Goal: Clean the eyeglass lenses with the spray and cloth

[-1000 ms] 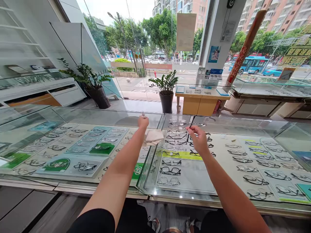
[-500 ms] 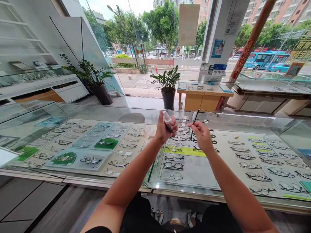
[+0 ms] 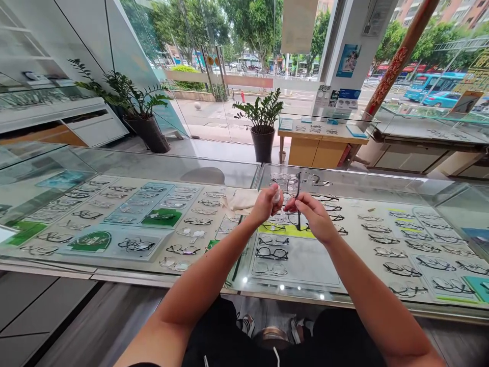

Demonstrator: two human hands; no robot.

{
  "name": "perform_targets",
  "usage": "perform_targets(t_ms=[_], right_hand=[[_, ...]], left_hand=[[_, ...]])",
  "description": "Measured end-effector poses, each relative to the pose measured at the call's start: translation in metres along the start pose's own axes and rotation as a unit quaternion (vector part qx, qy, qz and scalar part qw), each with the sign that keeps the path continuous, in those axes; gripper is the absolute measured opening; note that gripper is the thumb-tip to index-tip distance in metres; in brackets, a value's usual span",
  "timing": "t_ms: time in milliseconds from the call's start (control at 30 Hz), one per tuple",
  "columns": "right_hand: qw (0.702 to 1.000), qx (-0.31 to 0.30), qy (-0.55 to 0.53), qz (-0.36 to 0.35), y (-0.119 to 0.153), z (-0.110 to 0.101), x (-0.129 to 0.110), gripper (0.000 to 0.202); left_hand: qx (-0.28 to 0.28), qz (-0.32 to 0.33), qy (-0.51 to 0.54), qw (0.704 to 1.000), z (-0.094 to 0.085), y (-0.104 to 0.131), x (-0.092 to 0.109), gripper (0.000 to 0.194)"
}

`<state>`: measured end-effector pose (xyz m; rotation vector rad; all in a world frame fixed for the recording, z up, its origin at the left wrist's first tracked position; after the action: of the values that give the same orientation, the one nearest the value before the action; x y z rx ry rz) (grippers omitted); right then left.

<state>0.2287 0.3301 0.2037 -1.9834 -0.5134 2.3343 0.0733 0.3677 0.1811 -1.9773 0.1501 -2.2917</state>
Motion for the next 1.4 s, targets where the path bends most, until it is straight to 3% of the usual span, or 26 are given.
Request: perform_targets(t_ms=[367, 500, 667, 800, 933, 1033, 1133, 1267, 1400], right_hand=[[0.998, -0.048, -0.031, 0.023, 0.001, 0.006, 0.004, 0.029], [0.998, -0.006, -0.056, 0.025, -0.005, -0.005, 0.006, 0.028], [0.991, 0.083, -0.103, 0.029, -0.015, -0.020, 0.008, 0.028], [0.990, 0.091, -0.099, 0.035, -0.015, -0.020, 0.009, 0.028], [0.991, 0.083, -0.099, 0.040, -0.014, -0.020, 0.009, 0.028], [0.991, 0.086, -0.095, 0.041, -0.015, -0.021, 0.007, 0.029], [0.991, 0.090, -0.092, 0.032, -0.017, -0.023, 0.005, 0.030], [0.990, 0.088, -0.104, 0.026, -0.018, -0.024, 0.006, 0.026], [0.989, 0.086, -0.114, 0.027, -0.018, -0.024, 0.007, 0.024]], left_hand=[[0.005, 0.005, -0.026, 1.000, 0.002, 0.004, 0.002, 0.079], [-0.012, -0.011, -0.031, 0.999, 0.004, 0.007, 0.001, 0.078], [-0.061, 0.022, -0.084, 0.994, 0.014, 0.013, -0.001, 0.079], [-0.094, 0.008, -0.085, 0.992, 0.019, 0.016, -0.007, 0.074], [-0.089, 0.006, -0.084, 0.992, 0.010, 0.009, -0.003, 0.071], [-0.014, 0.033, -0.074, 0.997, -0.013, -0.007, 0.005, 0.067], [0.147, 0.074, -0.081, 0.983, -0.054, -0.027, 0.010, 0.051], [0.357, 0.099, -0.140, 0.918, -0.118, -0.045, 0.004, 0.017], [0.476, 0.075, -0.221, 0.848, -0.169, -0.054, -0.012, 0.023]])
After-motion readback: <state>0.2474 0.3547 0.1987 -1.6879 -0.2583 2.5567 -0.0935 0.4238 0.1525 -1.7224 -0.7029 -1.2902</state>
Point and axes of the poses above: each hand's wrist, its own y-axis away from the middle knuckle, its own z-axis out of the palm, x = y × z, the point moved 5 cm from there along -y, towards the middle knuckle, and after that the axes turned 13 degrees about x, right-handed, at the moved point
